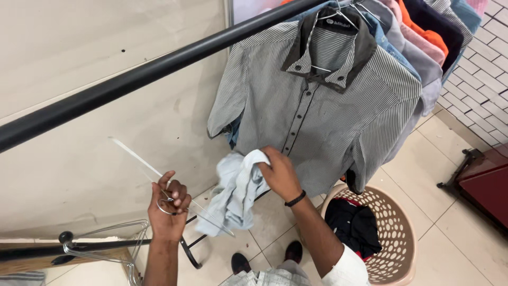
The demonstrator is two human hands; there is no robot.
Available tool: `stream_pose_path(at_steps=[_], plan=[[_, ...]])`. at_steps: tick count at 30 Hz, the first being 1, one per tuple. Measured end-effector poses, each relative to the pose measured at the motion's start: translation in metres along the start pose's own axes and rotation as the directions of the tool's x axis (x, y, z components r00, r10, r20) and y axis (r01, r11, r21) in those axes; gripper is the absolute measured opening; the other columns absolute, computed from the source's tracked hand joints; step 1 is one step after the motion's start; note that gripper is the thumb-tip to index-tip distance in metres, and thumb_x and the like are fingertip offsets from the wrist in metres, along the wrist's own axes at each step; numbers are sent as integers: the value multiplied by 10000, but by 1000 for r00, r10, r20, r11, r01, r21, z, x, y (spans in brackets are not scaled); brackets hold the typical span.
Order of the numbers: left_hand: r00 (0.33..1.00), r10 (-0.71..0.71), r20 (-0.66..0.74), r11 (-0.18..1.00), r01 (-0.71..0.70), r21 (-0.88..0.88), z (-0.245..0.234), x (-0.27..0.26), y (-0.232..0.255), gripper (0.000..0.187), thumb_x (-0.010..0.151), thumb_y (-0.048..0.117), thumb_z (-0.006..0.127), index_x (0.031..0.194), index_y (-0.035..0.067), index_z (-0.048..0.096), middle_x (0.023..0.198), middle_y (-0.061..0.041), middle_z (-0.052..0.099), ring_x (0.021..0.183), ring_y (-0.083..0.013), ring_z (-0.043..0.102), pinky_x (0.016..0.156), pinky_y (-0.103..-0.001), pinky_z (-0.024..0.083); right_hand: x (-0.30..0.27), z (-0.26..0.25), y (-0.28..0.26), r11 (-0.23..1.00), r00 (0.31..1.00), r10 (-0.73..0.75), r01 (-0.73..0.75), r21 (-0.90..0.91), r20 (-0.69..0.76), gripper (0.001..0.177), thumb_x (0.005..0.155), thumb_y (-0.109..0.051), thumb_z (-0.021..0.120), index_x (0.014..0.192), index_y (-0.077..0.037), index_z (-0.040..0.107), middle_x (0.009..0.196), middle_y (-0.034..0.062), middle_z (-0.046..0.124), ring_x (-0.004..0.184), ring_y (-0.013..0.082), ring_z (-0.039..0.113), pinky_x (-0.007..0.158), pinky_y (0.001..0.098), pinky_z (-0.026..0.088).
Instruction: The person takes shirts from a laundry basket, places each on a metal hanger, and hangs them on a clothing rack. They button the collars and adjust the shirts to hang neatly. The shirts include a blue patterned shirt, a striped shirt, and a light-colored shirt.
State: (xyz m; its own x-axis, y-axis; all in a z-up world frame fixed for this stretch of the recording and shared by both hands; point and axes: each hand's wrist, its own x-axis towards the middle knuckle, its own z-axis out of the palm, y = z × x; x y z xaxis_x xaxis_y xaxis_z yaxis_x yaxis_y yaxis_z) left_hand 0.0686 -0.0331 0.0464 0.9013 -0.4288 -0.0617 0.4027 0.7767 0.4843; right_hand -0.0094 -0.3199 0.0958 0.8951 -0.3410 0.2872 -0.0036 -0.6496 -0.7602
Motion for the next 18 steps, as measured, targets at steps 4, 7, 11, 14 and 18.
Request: stream_pose_path(at_steps=[4, 7, 11, 14, 18], plan=[[987, -139, 79, 960, 154, -235, -9, 5, -24, 429, 1138, 381, 395, 1180, 20, 622, 687, 0, 438, 589, -98, 369, 474, -238, 288, 25, -11, 11, 997, 995, 82, -82, 3, -53, 294, 873, -116, 681, 1156, -43, 650, 970, 165, 728, 793, 303, 735, 692, 380, 552], [995, -101, 10, 894, 95, -438, -16, 8, -40, 355, 1135, 316, 425, 1068, 40, 638, 629, 10, 416, 554, -109, 360, 463, -250, 286, 47, -24, 21, 988, 981, -146, 137, -73, -126, 296, 904, -82, 672, 1198, -48, 653, 1130, 169, 687, 979, 288, 694, 782, 348, 552], [984, 101, -150, 790, -171, -589, -11, 26, -47, 311, 1066, 277, 470, 888, 58, 601, 633, -8, 430, 559, -137, 364, 469, -272, 297, 57, -36, 21, 991, 990, -78, 64, -117, -119, 242, 945, -100, 680, 1185, -74, 696, 1087, 155, 614, 953, 291, 648, 820, 360, 533], [956, 138, -257, 738, -272, -617, 0, 35, -41, 300, 1004, 266, 478, 793, 71, 563, 627, -27, 451, 561, -162, 384, 493, -293, 320, 58, -39, 18, 993, 991, -36, 20, -120, -131, 250, 942, -110, 668, 1188, -74, 689, 1122, 159, 585, 949, 301, 640, 816, 362, 532], [930, 159, -330, 707, -341, -619, 15, 48, -41, 362, 1004, 265, 456, 697, 80, 506, 658, -54, 480, 593, -190, 410, 570, -326, 358, 56, -37, 19, 978, 985, -141, 123, -168, -102, 286, 948, -65, 632, 1232, -38, 654, 1149, 196, 619, 1030, 362, 634, 895, 400, 510]])
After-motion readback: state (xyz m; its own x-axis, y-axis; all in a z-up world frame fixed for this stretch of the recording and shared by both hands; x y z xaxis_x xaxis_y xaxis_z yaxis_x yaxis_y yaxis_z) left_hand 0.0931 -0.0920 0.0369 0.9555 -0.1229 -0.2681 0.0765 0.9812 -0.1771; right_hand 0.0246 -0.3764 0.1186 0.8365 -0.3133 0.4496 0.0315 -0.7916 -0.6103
